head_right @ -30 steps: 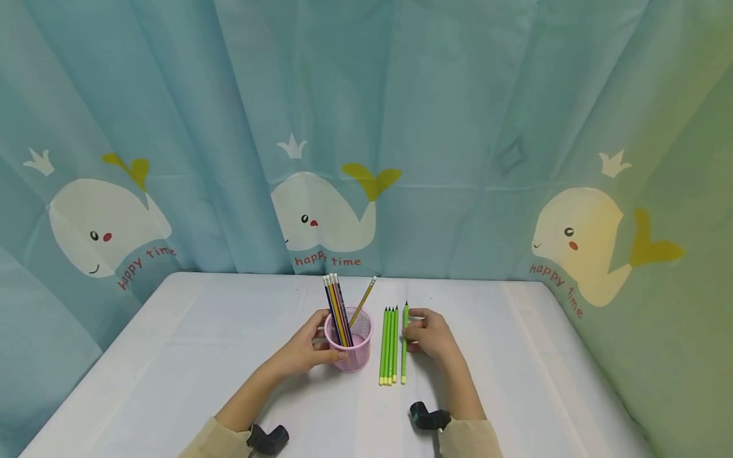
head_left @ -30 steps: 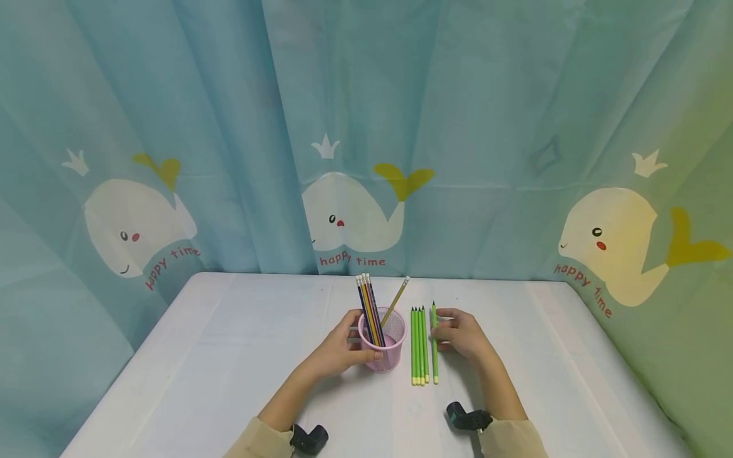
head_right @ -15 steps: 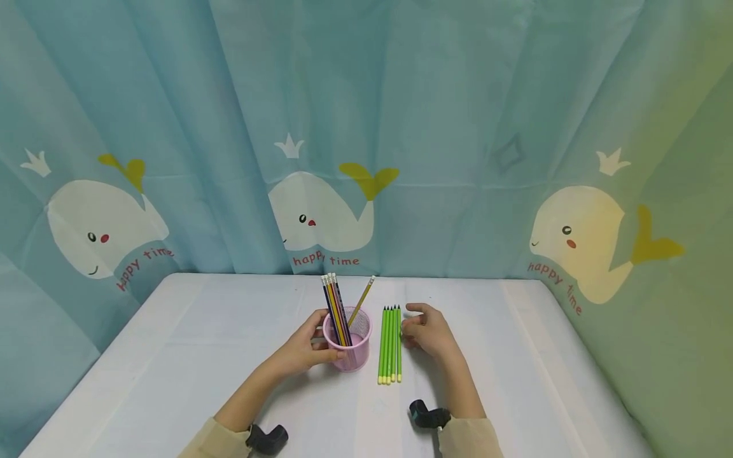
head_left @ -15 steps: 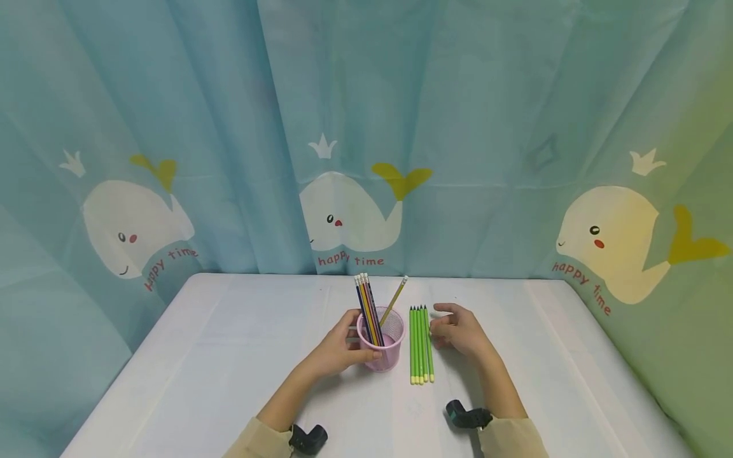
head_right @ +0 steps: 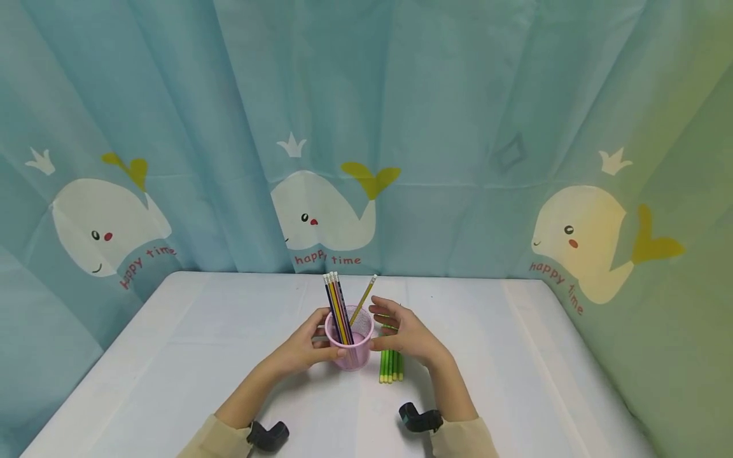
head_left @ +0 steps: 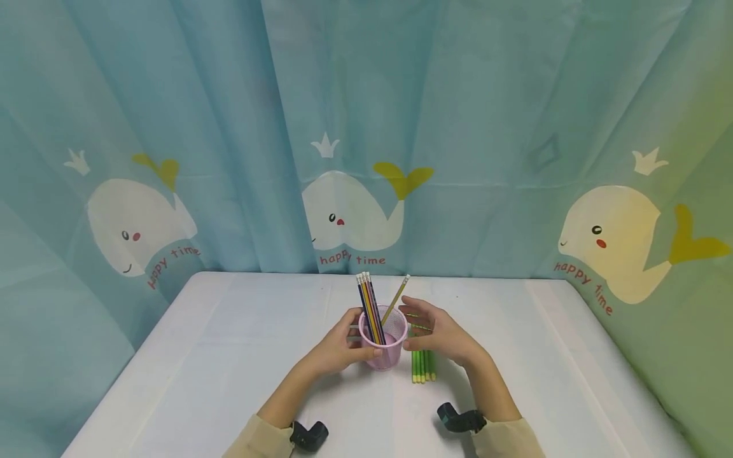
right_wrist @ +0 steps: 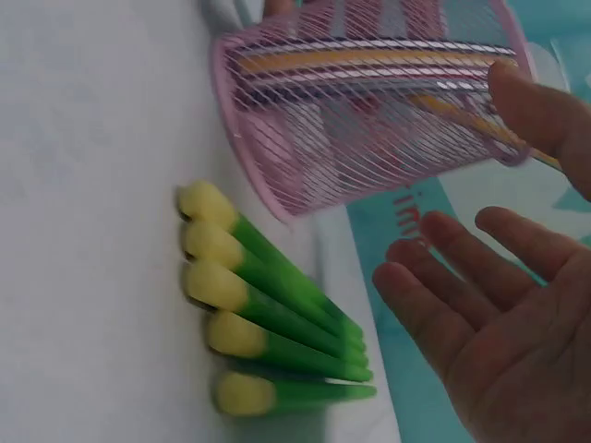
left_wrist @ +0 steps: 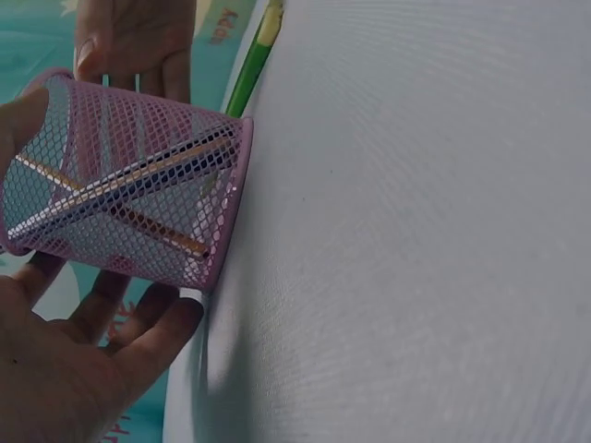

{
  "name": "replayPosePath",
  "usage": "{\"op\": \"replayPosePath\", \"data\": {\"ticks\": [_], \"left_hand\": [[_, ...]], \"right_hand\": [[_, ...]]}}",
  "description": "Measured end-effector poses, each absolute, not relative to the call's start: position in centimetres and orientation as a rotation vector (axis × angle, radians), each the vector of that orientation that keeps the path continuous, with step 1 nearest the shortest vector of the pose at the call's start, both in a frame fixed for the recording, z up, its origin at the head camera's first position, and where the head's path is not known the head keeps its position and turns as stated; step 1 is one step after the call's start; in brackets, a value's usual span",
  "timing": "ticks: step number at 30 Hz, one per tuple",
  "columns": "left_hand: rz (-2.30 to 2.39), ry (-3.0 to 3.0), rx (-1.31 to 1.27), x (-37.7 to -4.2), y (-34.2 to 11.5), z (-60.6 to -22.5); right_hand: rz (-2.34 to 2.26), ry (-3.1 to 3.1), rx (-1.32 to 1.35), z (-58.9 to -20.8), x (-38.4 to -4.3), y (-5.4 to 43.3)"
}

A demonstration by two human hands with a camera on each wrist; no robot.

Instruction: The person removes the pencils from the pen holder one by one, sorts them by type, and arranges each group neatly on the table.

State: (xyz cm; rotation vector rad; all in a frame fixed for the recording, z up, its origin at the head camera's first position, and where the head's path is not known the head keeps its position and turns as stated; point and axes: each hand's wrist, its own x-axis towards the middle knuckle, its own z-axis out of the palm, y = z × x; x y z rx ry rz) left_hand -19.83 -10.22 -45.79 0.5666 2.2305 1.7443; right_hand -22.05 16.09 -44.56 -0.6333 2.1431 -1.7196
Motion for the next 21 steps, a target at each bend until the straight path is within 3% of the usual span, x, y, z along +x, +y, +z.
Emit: {"op": "replayPosePath", "data": {"ticks": [10,21], "left_hand": [[1.707,2.234,0.621,-20.0,-10.8,-45.5],[1.98,2.386,0.305,-20.6,-10.4,-45.3]], "right_hand": [[-1.734,2.024,-0.715,-45.5,-21.8,14.5],[-1.764,2.002,-0.73,-45.5,-21.7,14.2]]}}
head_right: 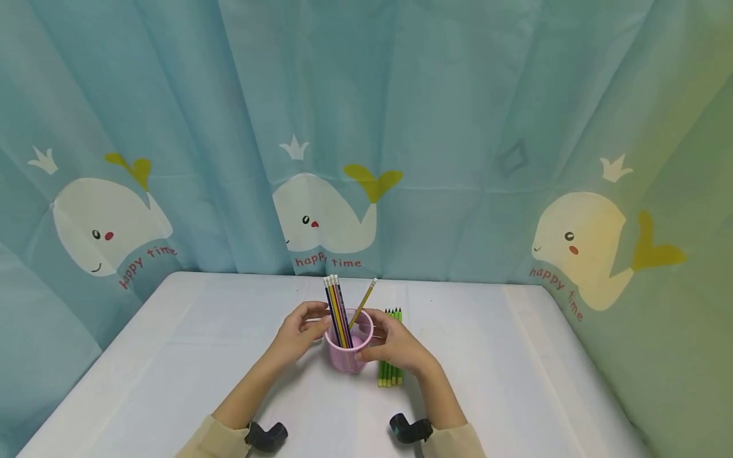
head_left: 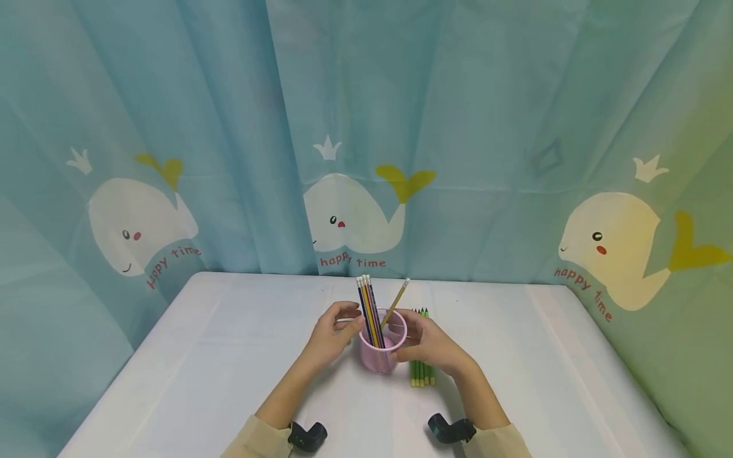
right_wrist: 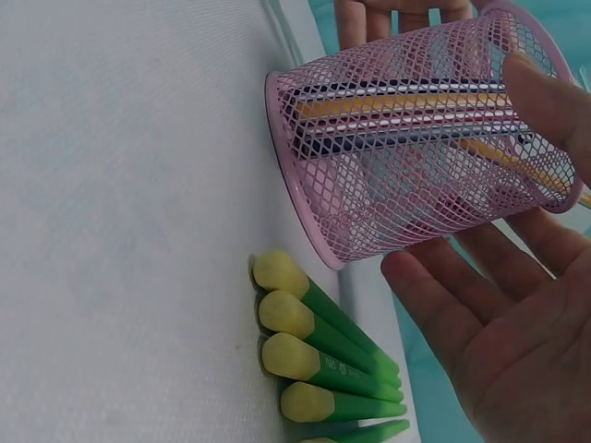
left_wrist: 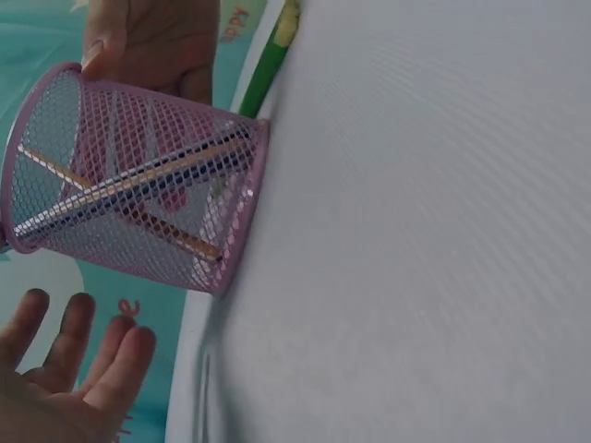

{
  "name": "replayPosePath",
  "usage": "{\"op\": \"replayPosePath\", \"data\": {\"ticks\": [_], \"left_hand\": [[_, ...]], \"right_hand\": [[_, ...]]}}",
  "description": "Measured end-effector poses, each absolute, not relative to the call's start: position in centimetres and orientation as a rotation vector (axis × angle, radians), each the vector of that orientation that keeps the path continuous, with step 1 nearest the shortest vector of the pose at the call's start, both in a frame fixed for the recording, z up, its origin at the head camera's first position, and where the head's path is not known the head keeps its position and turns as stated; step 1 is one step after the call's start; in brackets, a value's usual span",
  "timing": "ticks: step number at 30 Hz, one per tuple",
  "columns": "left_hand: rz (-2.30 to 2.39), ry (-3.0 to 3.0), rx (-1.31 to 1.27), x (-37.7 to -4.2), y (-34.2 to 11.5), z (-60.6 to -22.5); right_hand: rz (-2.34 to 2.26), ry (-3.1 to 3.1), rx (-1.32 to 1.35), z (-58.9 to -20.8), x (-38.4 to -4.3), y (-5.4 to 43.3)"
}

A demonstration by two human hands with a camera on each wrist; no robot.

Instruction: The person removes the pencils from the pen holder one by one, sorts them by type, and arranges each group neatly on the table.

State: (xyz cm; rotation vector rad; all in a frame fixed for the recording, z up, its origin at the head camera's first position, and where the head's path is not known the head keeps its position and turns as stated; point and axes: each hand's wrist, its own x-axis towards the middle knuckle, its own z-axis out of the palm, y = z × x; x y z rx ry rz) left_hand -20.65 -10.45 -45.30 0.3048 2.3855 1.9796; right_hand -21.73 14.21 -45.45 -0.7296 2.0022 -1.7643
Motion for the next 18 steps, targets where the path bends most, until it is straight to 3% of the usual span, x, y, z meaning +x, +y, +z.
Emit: {"op": "replayPosePath", "data": {"ticks": [18], "left_hand": [[2.044,2.458,0.149,-21.5,-9.0,-44.4]], "right_hand": [[-1.793,1.969,-0.74,-45.5,-21.7,14.0]]}}
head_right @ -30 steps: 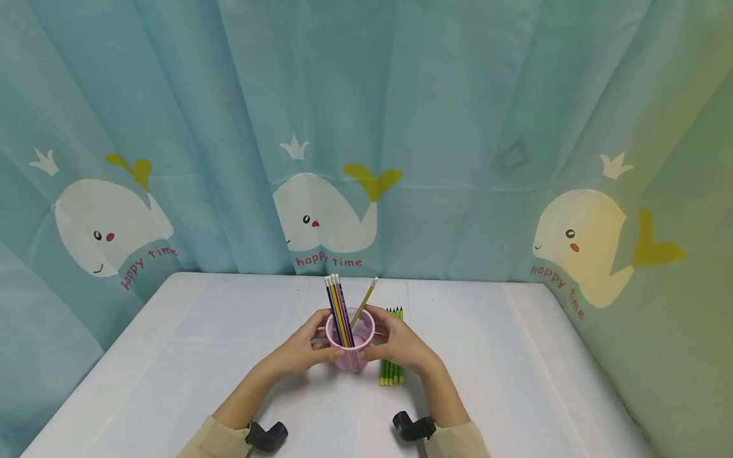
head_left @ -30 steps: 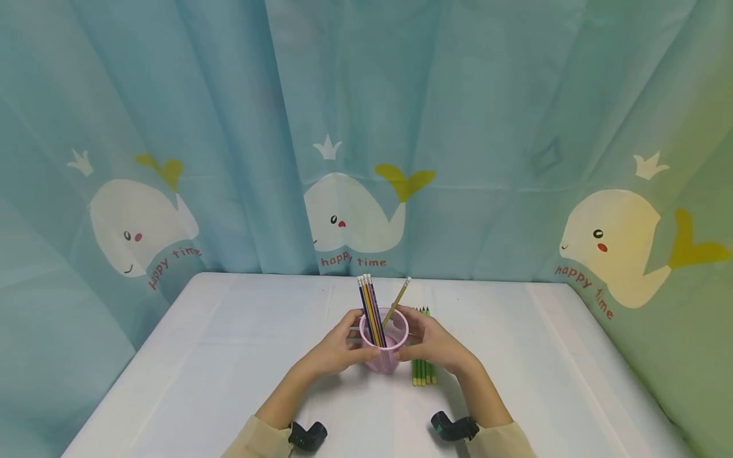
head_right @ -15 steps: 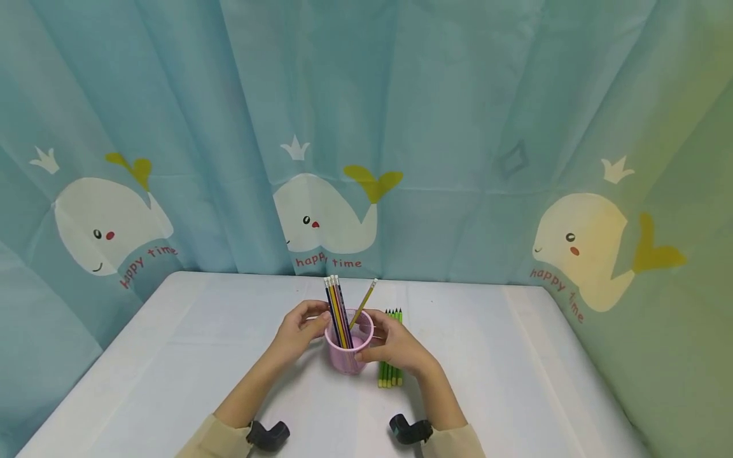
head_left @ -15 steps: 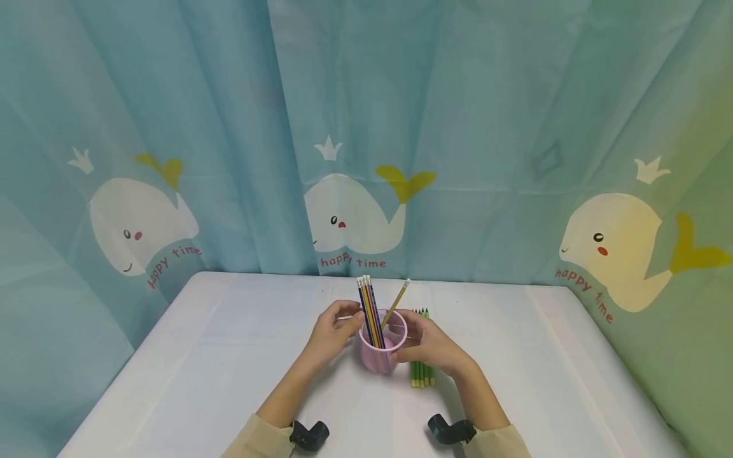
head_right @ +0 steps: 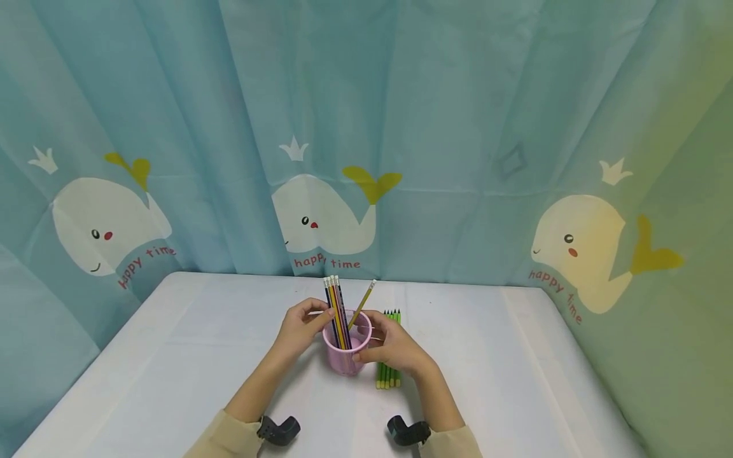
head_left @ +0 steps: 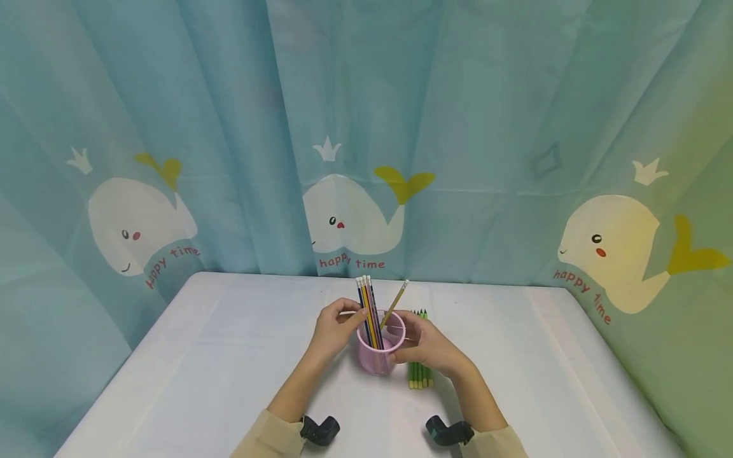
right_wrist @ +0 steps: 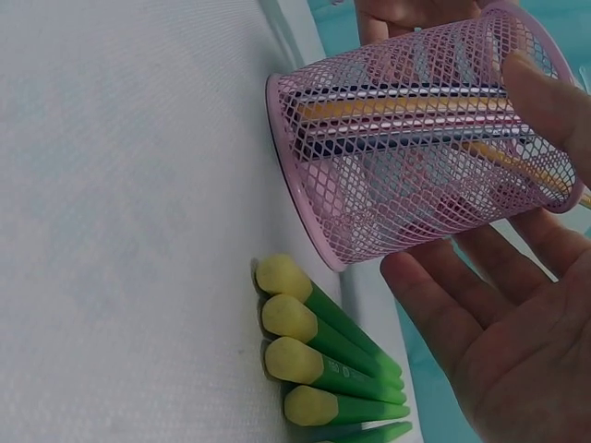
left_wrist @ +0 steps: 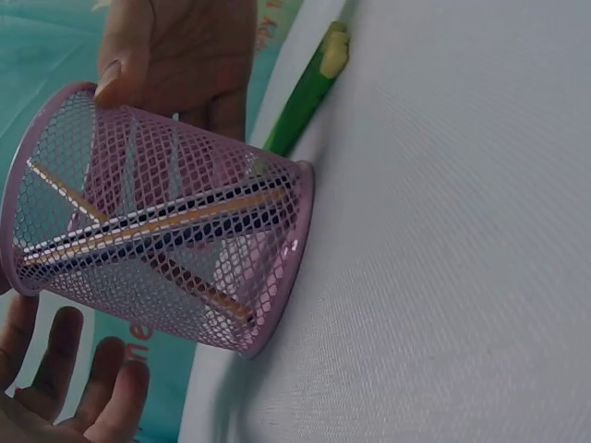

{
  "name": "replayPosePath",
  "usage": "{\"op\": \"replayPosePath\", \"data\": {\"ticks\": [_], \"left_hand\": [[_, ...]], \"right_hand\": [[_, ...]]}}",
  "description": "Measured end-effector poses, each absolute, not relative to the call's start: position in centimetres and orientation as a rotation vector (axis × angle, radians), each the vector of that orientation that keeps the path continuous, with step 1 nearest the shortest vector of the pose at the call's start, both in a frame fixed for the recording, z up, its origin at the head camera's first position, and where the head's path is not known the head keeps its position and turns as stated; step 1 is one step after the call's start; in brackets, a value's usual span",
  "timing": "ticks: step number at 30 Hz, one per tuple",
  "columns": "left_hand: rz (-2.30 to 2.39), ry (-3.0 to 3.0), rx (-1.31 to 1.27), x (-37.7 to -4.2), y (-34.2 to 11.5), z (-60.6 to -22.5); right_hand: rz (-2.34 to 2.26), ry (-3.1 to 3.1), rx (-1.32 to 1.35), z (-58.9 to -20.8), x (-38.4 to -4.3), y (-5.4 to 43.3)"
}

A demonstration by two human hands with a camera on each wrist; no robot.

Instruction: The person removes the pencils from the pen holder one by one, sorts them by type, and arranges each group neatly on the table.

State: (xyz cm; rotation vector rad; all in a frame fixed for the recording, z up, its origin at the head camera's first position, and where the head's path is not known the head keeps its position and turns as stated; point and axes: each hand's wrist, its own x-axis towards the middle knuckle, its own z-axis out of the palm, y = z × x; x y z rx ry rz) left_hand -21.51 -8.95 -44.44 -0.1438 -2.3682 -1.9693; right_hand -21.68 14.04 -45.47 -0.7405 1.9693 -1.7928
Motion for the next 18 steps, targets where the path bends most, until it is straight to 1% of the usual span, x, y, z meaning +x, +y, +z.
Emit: {"op": "replayPosePath", "data": {"ticks": [13,18], "left_hand": [[-1.867,-2.341,-0.137,-21.2,-9.3,-43.5],[-1.889,-2.292,-0.2,-21.2,-9.8,-43.2]], "right_hand": [[-1.784,1.975,-0.747,-45.5,-21.8,14.0],[-1.767,2.015,-0.72,-45.6,-21.8,14.0]]}}
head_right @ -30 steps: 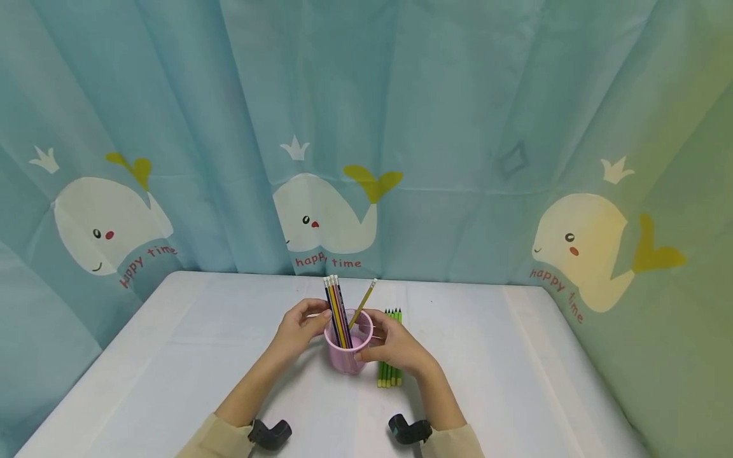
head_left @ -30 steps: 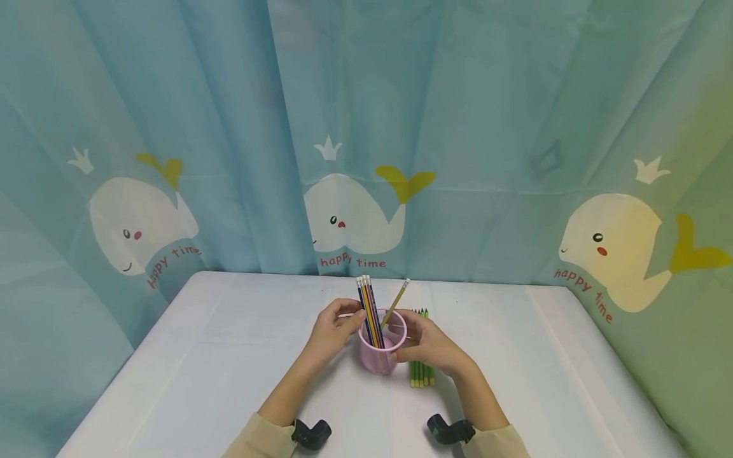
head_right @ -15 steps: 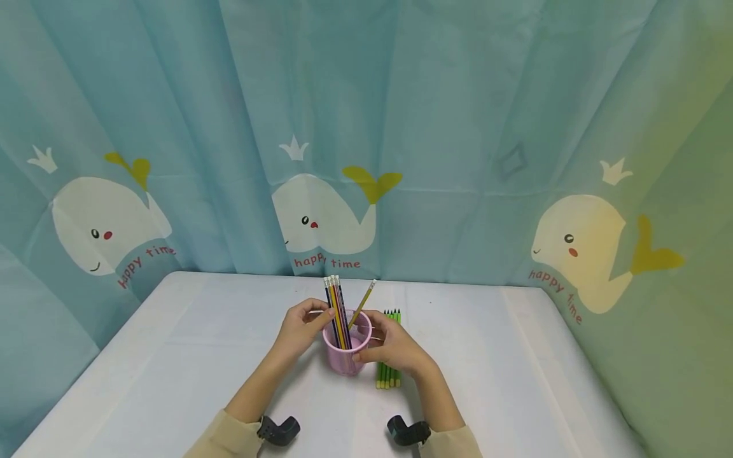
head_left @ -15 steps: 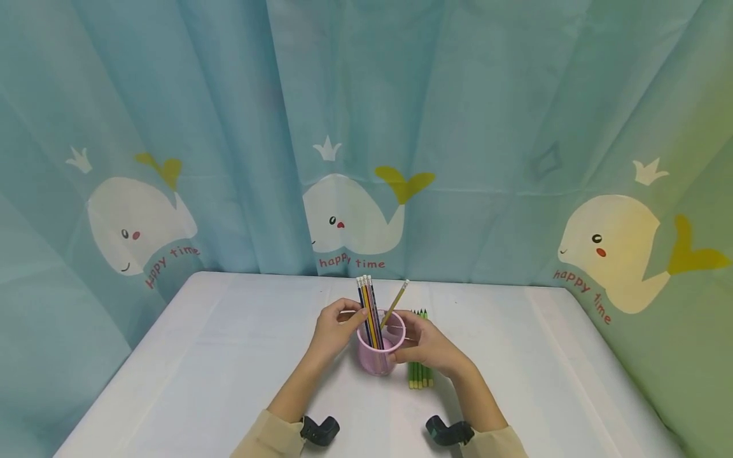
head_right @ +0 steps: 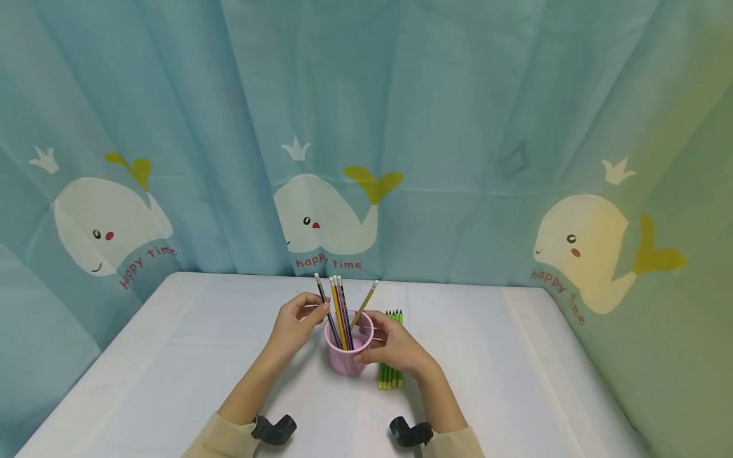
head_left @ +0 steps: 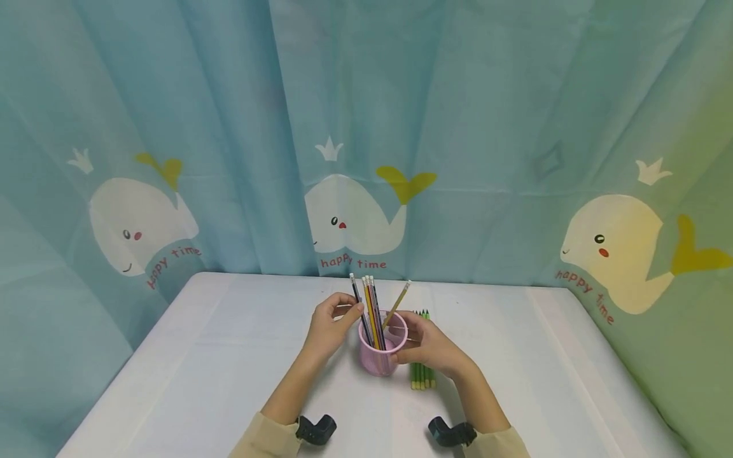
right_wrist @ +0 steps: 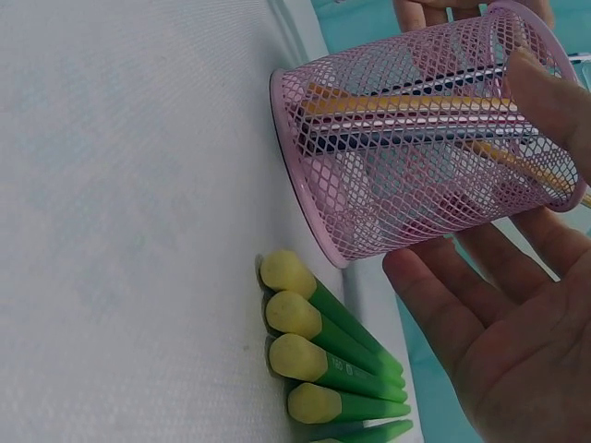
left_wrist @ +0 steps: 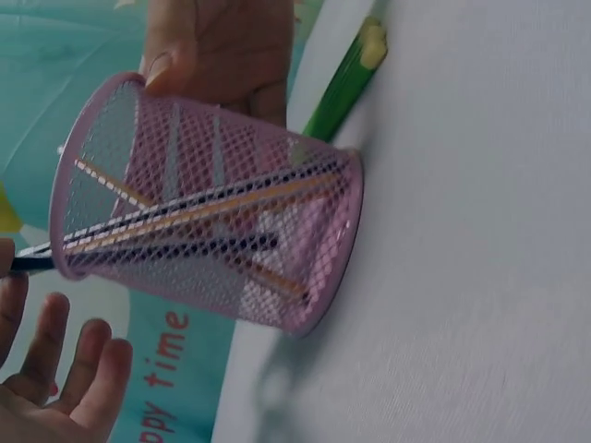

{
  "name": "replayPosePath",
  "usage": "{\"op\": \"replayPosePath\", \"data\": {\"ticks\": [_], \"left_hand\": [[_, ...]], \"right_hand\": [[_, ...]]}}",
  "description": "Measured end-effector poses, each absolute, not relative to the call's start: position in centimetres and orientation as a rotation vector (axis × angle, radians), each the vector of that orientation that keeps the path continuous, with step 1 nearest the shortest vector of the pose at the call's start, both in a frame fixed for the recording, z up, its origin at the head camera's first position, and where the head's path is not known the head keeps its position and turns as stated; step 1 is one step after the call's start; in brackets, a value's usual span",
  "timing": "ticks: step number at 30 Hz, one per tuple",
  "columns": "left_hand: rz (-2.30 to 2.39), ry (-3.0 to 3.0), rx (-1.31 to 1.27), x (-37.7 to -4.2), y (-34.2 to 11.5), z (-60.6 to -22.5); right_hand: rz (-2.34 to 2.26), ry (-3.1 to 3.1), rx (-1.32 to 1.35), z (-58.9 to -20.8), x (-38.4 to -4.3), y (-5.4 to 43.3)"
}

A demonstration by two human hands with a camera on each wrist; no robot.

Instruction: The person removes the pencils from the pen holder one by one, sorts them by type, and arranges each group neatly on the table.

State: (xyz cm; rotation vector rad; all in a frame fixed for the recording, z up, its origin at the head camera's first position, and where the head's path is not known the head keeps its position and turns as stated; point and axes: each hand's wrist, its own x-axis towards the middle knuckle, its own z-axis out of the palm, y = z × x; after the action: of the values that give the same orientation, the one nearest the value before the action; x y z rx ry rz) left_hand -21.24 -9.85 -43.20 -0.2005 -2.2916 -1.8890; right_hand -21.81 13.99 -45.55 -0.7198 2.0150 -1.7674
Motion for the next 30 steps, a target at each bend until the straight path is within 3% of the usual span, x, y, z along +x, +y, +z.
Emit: {"op": "replayPosePath", "data": {"ticks": [30], "left_hand": [[-2.136,-1.986,-0.308,-20.2,-12.7,-38.7]], "right_hand": [[-1.745,2.039,-0.739,-45.4,-21.7,14.1]]}}
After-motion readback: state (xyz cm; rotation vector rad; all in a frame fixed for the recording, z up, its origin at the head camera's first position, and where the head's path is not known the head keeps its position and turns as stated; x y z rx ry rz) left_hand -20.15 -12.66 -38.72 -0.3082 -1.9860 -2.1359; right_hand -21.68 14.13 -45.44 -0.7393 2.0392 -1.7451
